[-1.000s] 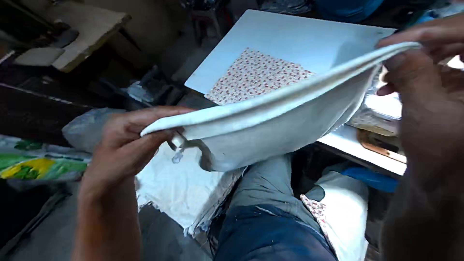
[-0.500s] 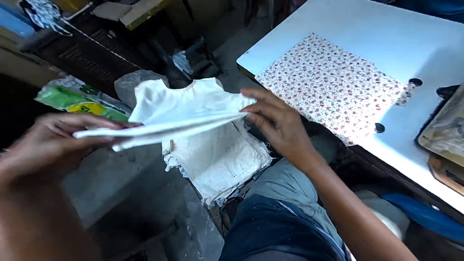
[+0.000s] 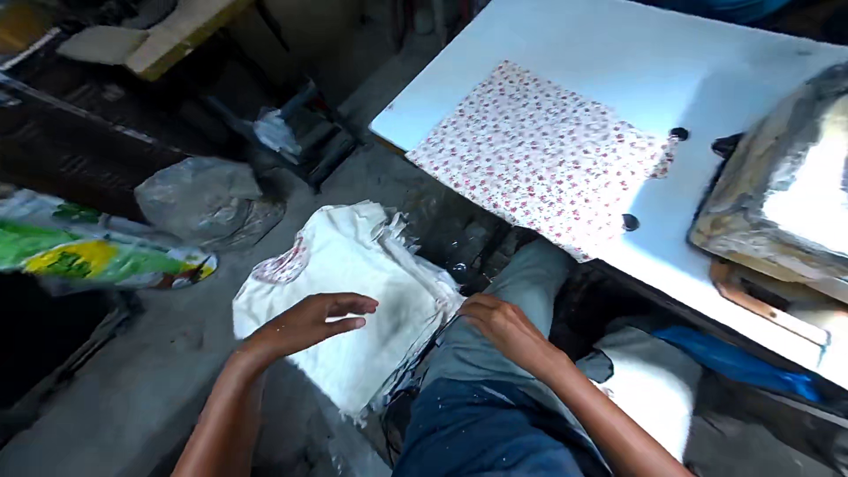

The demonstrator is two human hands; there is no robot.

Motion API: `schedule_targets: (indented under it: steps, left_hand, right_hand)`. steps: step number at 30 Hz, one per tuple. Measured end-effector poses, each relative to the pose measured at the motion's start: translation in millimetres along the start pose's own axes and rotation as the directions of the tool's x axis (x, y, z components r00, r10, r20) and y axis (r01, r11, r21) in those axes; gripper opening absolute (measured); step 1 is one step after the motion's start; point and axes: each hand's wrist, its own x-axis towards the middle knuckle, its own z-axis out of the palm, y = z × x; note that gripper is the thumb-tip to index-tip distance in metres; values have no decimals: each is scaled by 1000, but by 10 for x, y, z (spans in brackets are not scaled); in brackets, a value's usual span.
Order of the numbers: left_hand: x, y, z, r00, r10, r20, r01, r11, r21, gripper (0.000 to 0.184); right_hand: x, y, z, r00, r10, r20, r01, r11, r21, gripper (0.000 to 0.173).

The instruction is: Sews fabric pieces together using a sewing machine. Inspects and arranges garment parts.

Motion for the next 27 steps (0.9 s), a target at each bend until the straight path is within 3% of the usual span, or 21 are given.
schedule_targets:
  steps: [2,4,7,9,10,13,16,19,25,27]
  left_hand:
    - [371,374,-48,962,238,-133,-217,964,153,32]
    - [795,736,-55,856,482,-188,-406,851,332,34]
    - [1536,1185,-6,670,736,-99,-614,624,483,40]
    - [2029,1419,85,585,810,-31,-695,521,496,43]
    - [2245,1517,146,577,817,-6,-696,495,519,47]
    - [2799,1726,326,663,747,43,-609,505,612,60]
    - [3116,1860,398,667,743,45,-577,478,662,63]
    - [3187,1902,388,655,753,67,-595,459,660,64]
    - [3126,1834,335,642,764,64,-626,474,619,64]
    - [3087,1815,326,594,804,27,-684,487,543,57]
  right_hand:
    - [-114,-28,-215,990,-5,-138,2,1000,-22,23]
    - [-213,-71,-438,968,4,-250,-16,999,-47,23]
    - [-355,-94,-742,918,17,-397,-62,993,-100,22]
    - [-442,-79,-914,874,23,-485,-111,982,-154,20]
    - [-479,-62,-982,851,23,-524,-141,972,-187,20]
    - [-539,25,-1131,802,27,-597,-252,921,-297,18]
    - [-527,140,-1214,815,48,-577,-328,860,-392,26]
    - [-484,237,-1241,831,60,-554,-351,828,-437,33]
    - [-406,275,-1249,795,29,-606,-343,845,-410,18]
    - [-399,271,-1276,779,15,-627,-321,868,-379,16]
